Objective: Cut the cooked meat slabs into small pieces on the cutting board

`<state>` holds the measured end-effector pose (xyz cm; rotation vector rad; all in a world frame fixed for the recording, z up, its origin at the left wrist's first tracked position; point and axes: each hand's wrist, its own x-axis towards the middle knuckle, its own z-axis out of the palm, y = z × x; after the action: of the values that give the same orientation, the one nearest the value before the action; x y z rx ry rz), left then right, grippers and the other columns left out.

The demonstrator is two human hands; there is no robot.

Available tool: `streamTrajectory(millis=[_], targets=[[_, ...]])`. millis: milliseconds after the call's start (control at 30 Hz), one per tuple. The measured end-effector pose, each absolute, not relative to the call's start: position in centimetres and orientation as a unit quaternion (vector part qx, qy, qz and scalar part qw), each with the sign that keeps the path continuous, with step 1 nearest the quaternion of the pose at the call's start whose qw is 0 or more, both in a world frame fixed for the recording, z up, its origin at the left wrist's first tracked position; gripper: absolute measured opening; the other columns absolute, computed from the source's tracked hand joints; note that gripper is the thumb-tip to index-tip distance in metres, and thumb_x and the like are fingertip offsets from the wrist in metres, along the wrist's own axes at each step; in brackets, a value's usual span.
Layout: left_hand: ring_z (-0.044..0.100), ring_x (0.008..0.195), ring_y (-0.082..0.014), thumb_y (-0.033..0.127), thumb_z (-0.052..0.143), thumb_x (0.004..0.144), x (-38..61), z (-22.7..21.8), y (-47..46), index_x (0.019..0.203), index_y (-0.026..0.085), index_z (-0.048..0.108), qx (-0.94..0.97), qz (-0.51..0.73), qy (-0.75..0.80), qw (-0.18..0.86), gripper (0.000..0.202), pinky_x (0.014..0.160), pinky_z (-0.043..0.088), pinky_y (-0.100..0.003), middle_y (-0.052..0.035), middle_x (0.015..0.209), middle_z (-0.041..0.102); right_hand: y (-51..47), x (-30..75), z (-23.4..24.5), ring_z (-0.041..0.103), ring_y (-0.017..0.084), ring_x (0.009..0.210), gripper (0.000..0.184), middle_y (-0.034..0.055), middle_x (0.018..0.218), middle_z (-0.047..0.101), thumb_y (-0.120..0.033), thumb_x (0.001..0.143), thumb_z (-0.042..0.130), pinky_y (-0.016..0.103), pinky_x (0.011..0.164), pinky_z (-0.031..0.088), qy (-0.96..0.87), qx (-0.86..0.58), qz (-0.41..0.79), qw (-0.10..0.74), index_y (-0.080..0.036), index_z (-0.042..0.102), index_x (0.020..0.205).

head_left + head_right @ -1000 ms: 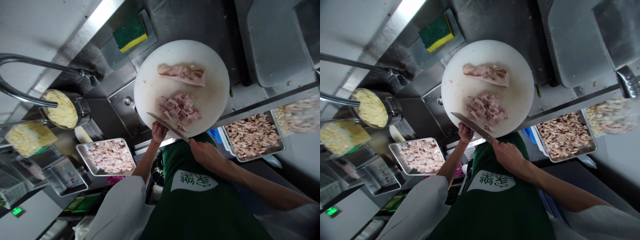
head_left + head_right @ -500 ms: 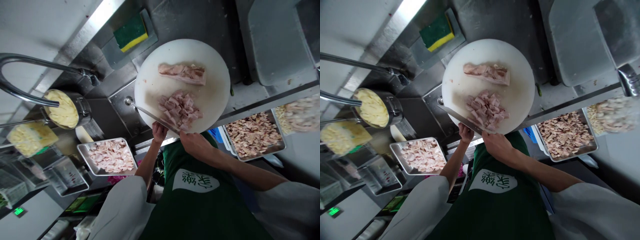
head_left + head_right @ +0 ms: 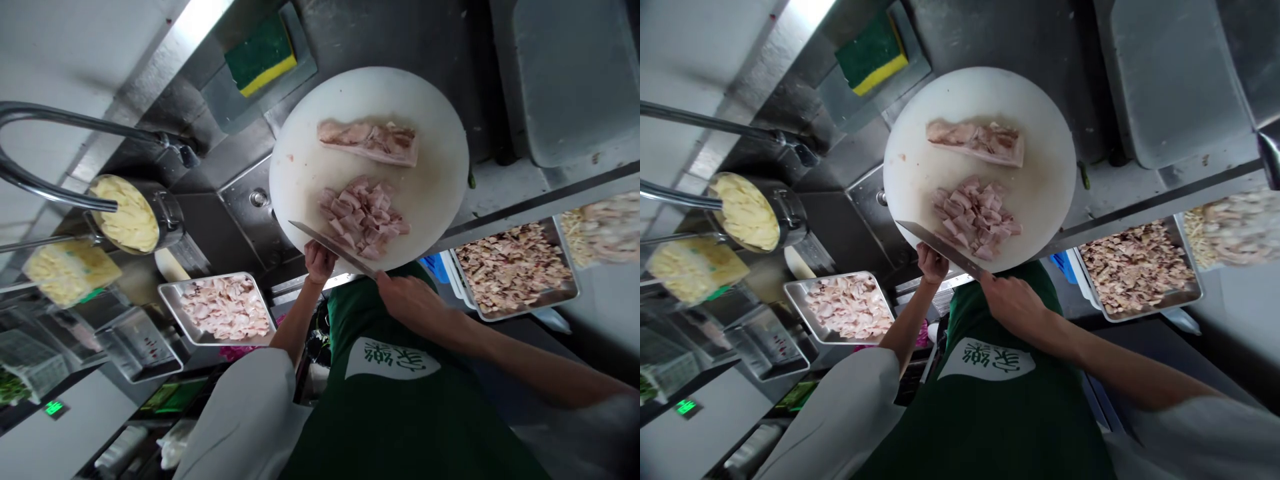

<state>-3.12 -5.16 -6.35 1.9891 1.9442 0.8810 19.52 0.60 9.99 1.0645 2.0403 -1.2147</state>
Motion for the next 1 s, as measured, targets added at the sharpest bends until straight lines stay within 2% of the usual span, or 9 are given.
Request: streamTrajectory(millis=[100,233,333,433,567,733,867,1000], targets=[[0.06,0.09,-0.0199,0.036,0.048,0.096,-3.0,-5.7,-4.9,0.087,0.018,0.064,0.679,0.311,0.659,0.086,0.026,0.083,0.05,-0.038,-0.0097,0.088,0.063,2.6,15.6,7.8,0.069,0.025,0.09,0.033,0.0182,0.096,0.071,-0.007,0.091,0.031,0.033,0.072,0.047,0.784,0.399,-0.429,0.209,-0.009,0.054,0.115],[0.061,0.096,-0.0197,0.034,0.05,0.095,-2.8,-4.3,-4.5,0.096,0.017,0.064,0.649,0.349,0.668,0.107,0.022,0.085,0.051,-0.038,-0.01,0.095,0.064,4.7,12.9,5.9,0.068,0.028,0.09,0.034,0.018,0.099,0.07,-0.017,0.096,0.029,0.037,0.075,0.047,0.783,0.405,-0.441,0.167,-0.009,0.053,0.119],[0.06,0.095,-0.0198,0.035,0.052,0.094,-2.8,-4.1,-4.5,0.092,0.017,0.064,0.635,0.346,0.678,0.134,0.022,0.084,0.051,-0.038,-0.0099,0.094,0.064,5.0,13.4,5.7,0.068,0.028,0.089,0.036,0.0187,0.099,0.07,-0.021,0.098,0.027,0.036,0.074,0.047,0.785,0.406,-0.443,0.151,-0.009,0.054,0.12],[0.06,0.093,-0.0201,0.035,0.052,0.094,-2.9,-5.0,-4.6,0.088,0.018,0.065,0.654,0.33,0.665,0.146,0.022,0.085,0.051,-0.039,-0.0104,0.092,0.064,4.8,14.3,6.2,0.068,0.027,0.088,0.035,0.0191,0.097,0.07,-0.02,0.098,0.026,0.035,0.073,0.045,0.794,0.397,-0.432,0.16,-0.009,0.054,0.118],[0.061,0.092,-0.0196,0.033,0.051,0.094,-3.1,-5.9,-4.9,0.088,0.018,0.065,0.685,0.323,0.646,0.095,0.021,0.083,0.051,-0.037,-0.01,0.091,0.065,3.4,16.1,8.3,0.069,0.026,0.085,0.032,0.0179,0.092,0.071,-0.012,0.095,0.028,0.033,0.072,0.044,0.809,0.393,-0.39,0.195,-0.009,0.054,0.114],[0.058,0.078,-0.0184,0.038,0.05,0.094,-3.5,-6.3,-5.3,0.071,0.019,0.061,0.711,0.322,0.624,0.023,0.031,0.076,0.05,-0.034,-0.0074,0.076,0.061,0.9,18.3,10.8,0.07,0.024,0.074,0.029,0.0137,0.083,0.072,-0.009,0.094,0.03,0.03,0.063,0.044,0.803,0.375,-0.388,0.252,-0.012,0.053,0.111],[0.059,0.077,-0.0198,0.048,0.046,0.094,-3.7,-6.5,-5.5,0.07,0.019,0.061,0.693,0.29,0.655,0.078,0.04,0.078,0.05,-0.038,-0.0085,0.075,0.061,0.6,18.7,10.8,0.07,0.023,0.072,0.029,0.0118,0.082,0.072,-0.006,0.092,0.031,0.029,0.06,0.043,0.802,0.375,-0.391,0.25,-0.012,0.053,0.108],[0.061,0.087,-0.0235,0.05,0.048,0.093,-3.7,-6.5,-5.5,0.081,0.017,0.065,0.672,0.294,0.667,0.131,0.038,0.083,0.05,-0.041,-0.0129,0.085,0.064,0.6,19.2,10.8,0.07,0.021,0.072,0.027,0.012,0.081,0.072,-0.006,0.091,0.033,0.028,0.06,0.042,0.802,0.377,-0.394,0.243,-0.012,0.053,0.108]])
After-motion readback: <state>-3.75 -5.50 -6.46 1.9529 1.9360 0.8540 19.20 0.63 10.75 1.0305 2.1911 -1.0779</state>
